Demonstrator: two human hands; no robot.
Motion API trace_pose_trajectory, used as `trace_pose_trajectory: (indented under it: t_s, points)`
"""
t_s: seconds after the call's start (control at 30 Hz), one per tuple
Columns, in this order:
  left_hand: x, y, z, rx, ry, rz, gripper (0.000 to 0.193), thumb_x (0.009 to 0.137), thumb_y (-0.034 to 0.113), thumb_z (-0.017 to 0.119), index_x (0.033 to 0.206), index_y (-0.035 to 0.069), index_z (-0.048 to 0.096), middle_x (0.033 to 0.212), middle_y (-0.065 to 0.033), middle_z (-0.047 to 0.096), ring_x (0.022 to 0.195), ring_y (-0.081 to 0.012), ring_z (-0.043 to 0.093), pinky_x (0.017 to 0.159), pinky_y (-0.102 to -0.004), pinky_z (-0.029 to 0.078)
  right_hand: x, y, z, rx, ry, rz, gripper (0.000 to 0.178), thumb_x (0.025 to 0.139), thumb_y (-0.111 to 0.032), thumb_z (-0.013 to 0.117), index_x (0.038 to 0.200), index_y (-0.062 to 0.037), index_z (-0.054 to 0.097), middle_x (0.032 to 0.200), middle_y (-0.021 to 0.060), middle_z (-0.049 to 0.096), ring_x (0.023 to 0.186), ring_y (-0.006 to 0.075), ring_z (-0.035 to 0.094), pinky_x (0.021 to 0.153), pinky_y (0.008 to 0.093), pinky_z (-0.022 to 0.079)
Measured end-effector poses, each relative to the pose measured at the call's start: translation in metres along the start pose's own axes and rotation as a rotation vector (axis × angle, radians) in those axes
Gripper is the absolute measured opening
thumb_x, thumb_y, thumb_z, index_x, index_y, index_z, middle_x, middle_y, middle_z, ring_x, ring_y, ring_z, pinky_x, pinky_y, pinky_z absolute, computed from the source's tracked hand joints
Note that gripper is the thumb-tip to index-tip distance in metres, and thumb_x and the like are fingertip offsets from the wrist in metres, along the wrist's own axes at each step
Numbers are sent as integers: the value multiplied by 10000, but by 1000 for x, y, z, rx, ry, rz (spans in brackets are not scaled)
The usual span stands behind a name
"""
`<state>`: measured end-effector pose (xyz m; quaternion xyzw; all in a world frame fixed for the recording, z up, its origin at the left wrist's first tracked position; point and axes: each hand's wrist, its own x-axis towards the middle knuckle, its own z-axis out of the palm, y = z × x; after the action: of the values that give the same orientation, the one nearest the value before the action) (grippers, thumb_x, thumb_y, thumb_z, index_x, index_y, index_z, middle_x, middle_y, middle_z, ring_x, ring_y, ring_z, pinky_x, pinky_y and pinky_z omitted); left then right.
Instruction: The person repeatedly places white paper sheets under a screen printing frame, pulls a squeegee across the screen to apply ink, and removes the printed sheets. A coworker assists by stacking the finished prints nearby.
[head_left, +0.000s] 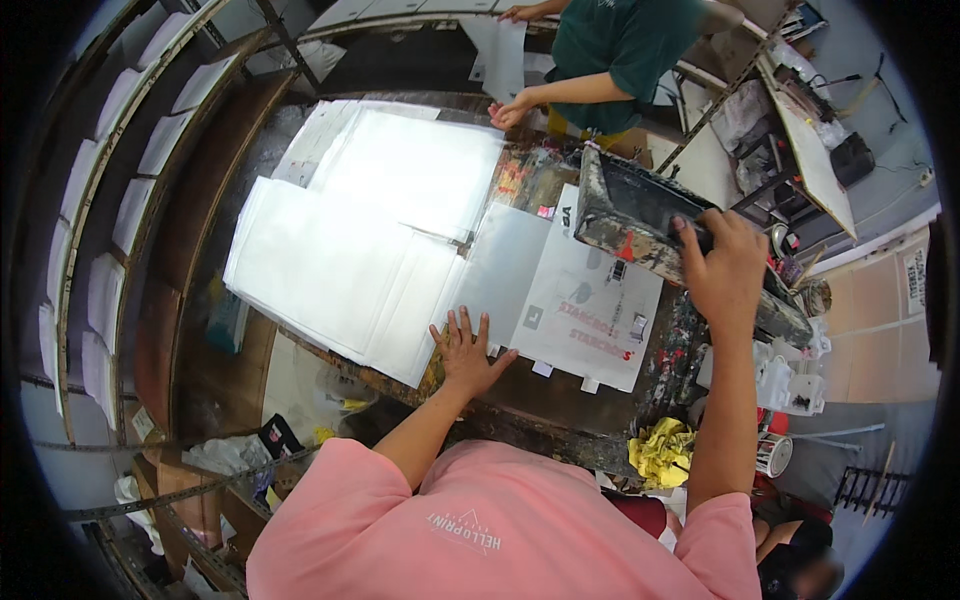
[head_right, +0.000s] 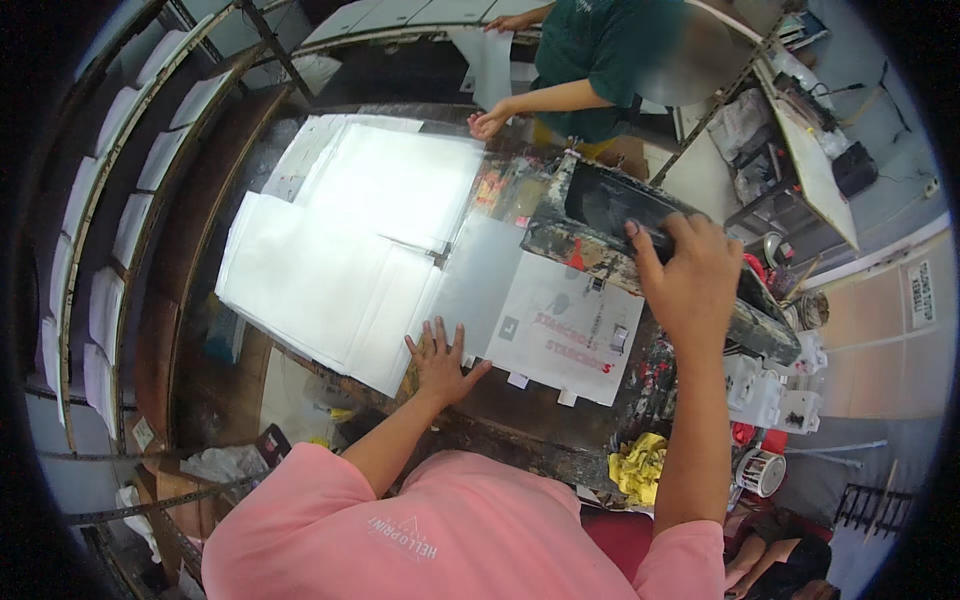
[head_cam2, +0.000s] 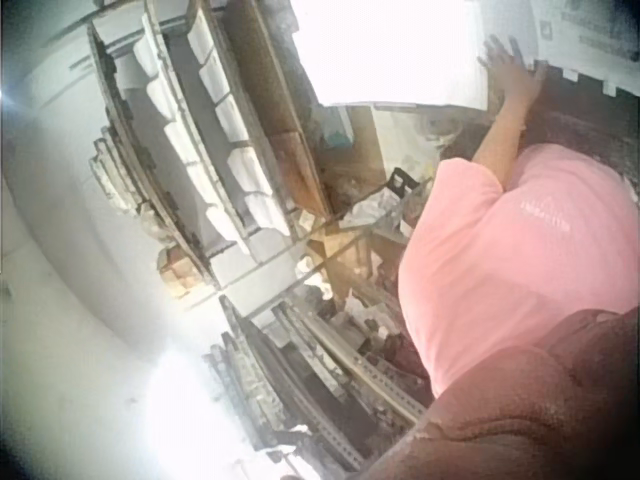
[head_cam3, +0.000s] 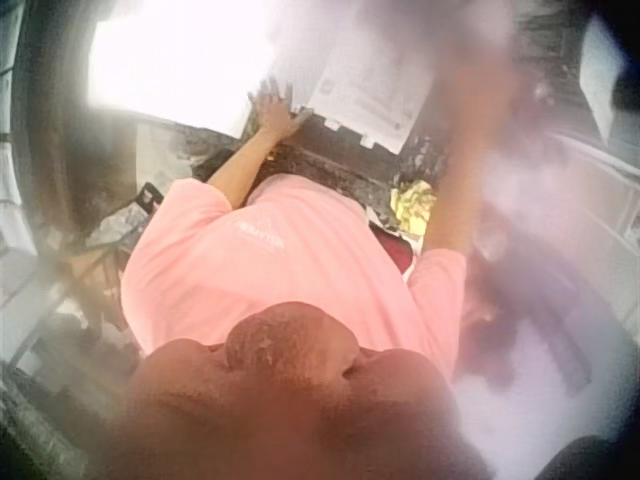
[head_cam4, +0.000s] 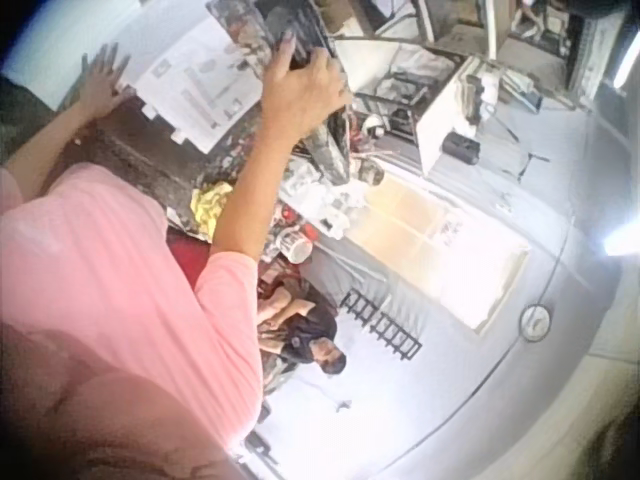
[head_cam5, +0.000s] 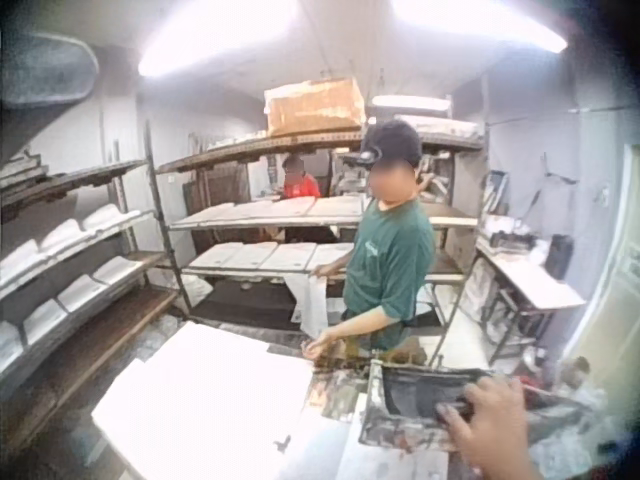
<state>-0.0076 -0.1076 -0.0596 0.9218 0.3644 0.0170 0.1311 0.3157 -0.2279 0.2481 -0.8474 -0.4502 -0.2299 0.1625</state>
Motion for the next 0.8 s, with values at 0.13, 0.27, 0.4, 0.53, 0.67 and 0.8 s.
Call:
trace_pose_trajectory:
  t_s: [0.13,0.27,0.4,0.53,0.67,0.8]
  points:
    - [6,29,-28,-78,-46,-22,1095,958,777,562,1648,-46,347,1716,-284,317,1646,-453,141,1229,-766,-74,14,5,-3,18,36,1,425,977,-465,719,935,-42,714,878,137,653,879,342,630,850,458,418]
    - [40,44,-65,-334,322,60,718,958,366,788,1466,-92,570,1538,-249,579,1527,-430,439,1295,-671,79,40,5,-11,69,-50,31,415,982,-445,710,940,-32,719,890,171,663,868,380,625,834,470,425]
    - [67,10,-121,-396,500,39,573,939,177,731,1445,-62,606,1471,-240,641,1500,-423,483,1300,-665,88,38,10,-9,48,-28,37,423,985,-442,704,968,-20,730,908,183,663,921,388,626,857,473,428]
    - [80,-61,-158,-304,474,-23,595,948,233,725,1467,-30,601,1502,-236,615,1525,-411,449,1301,-661,104,23,0,-5,30,-5,19,460,990,-454,699,975,4,732,942,192,676,954,382,632,902,479,422]
    - [148,-119,-140,-198,378,-61,745,979,365,718,1627,110,455,1680,-280,371,1601,-458,281,1283,-699,107,4,22,-2,-34,1,61,462,993,-463,690,978,-5,748,953,191,682,992,385,641,924,481,423]
    - [98,-162,-143,-344,435,-309,857,1018,571,646,1719,233,287,1756,-319,142,1619,-534,141,1262,-733,108,-2,6,14,5,0,18,478,1001,-466,680,996,7,752,1003,201,705,1028,407,651,929,500,430]
